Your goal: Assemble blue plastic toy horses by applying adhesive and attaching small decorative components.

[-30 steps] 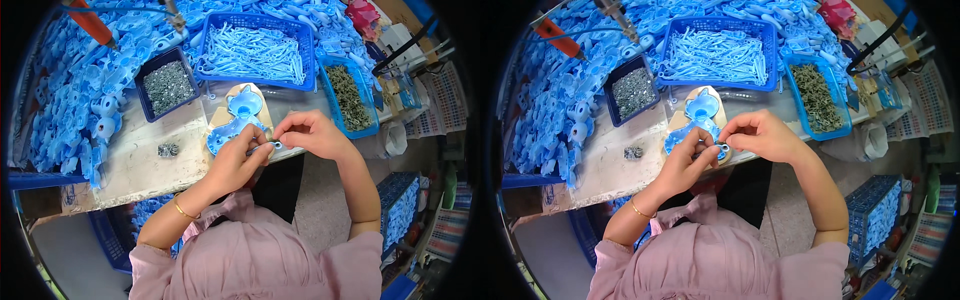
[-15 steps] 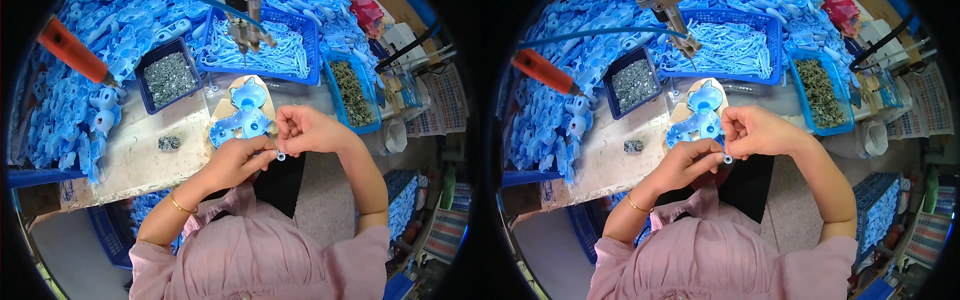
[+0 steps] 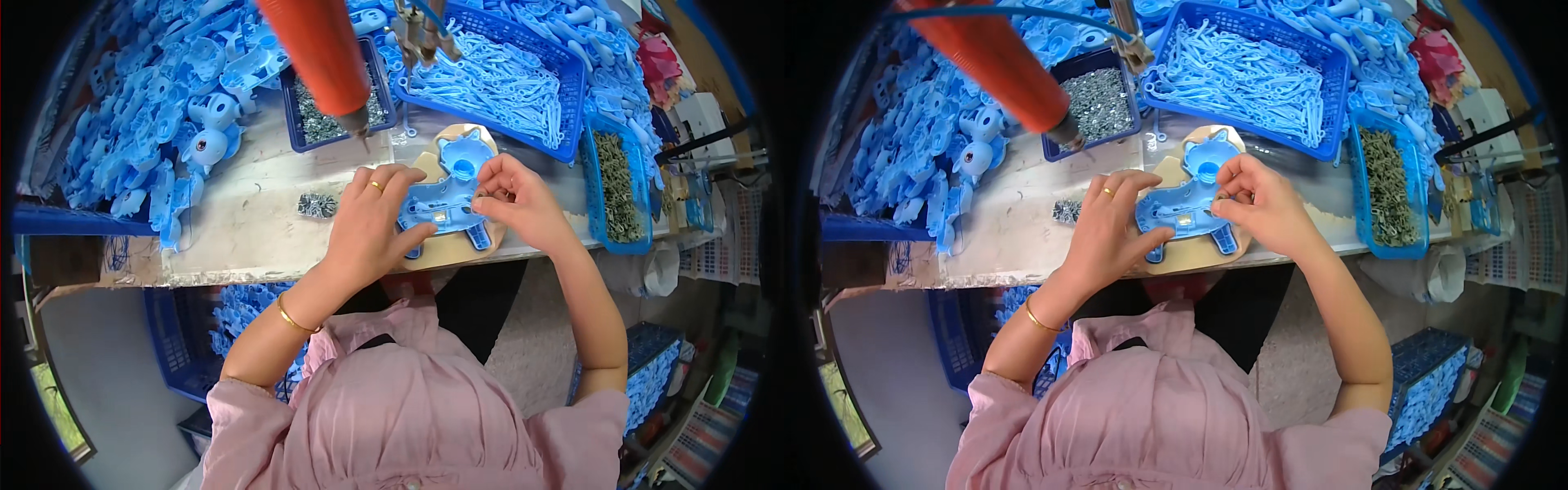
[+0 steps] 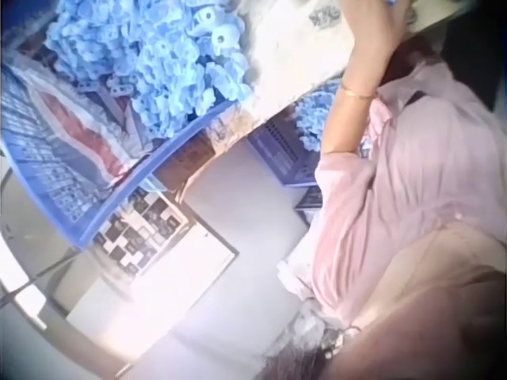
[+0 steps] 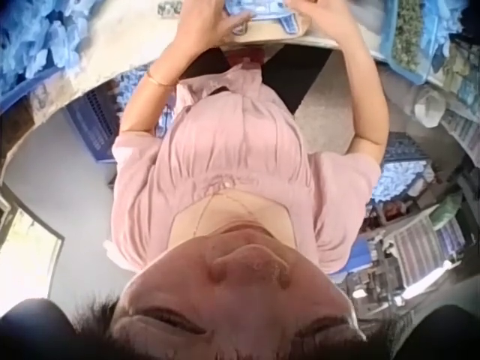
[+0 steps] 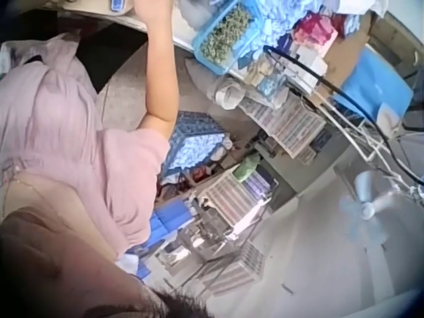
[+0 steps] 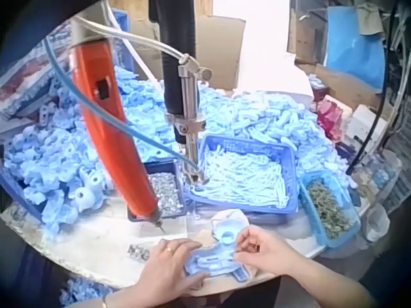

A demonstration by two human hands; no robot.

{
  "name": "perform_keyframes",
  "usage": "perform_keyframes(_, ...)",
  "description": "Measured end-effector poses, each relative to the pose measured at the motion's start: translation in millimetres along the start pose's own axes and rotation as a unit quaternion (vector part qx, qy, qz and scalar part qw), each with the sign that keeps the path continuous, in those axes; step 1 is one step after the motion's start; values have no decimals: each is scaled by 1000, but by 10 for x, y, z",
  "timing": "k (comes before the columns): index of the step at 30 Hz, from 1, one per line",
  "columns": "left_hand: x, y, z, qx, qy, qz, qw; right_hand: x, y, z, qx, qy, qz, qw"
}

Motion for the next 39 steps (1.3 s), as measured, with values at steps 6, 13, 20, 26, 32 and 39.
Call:
perform_keyframes(6, 1, 89, -63, -5, -13, 41, 999, -94, 42, -10, 50, 9, 33, 998)
perform_keyframes(13, -33, 139, 3, -55, -21, 18, 998, -97, 50, -113, 121, -30, 2, 992)
perform_keyframes(20, -41, 146, 33, -84, -12, 16, 996, -145, 116, -266, 315, -77, -14, 946)
perform_keyframes(26, -71, 142, 84, -145, 14, 24, 989, -255, 76, -298, 388, -114, 20, 915)
perform_keyframes(32, -73, 170, 62, -158, 7, 18, 987, -169, 236, -401, 506, -109, 99, 850)
perform_keyframes(39, -16, 126, 93, -45, 9, 114, 992, -87, 1161, -2012, 77, -517, 192, 831)
Point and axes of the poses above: each hand's wrist, its own x-axis away from the middle knuckle, its own y-axis out of the palm, z = x × y, the point moved 5 cm from there along -x, towards the middle knuckle, and after that the axes turned 9 degrees about y, right-handed, at the moved point
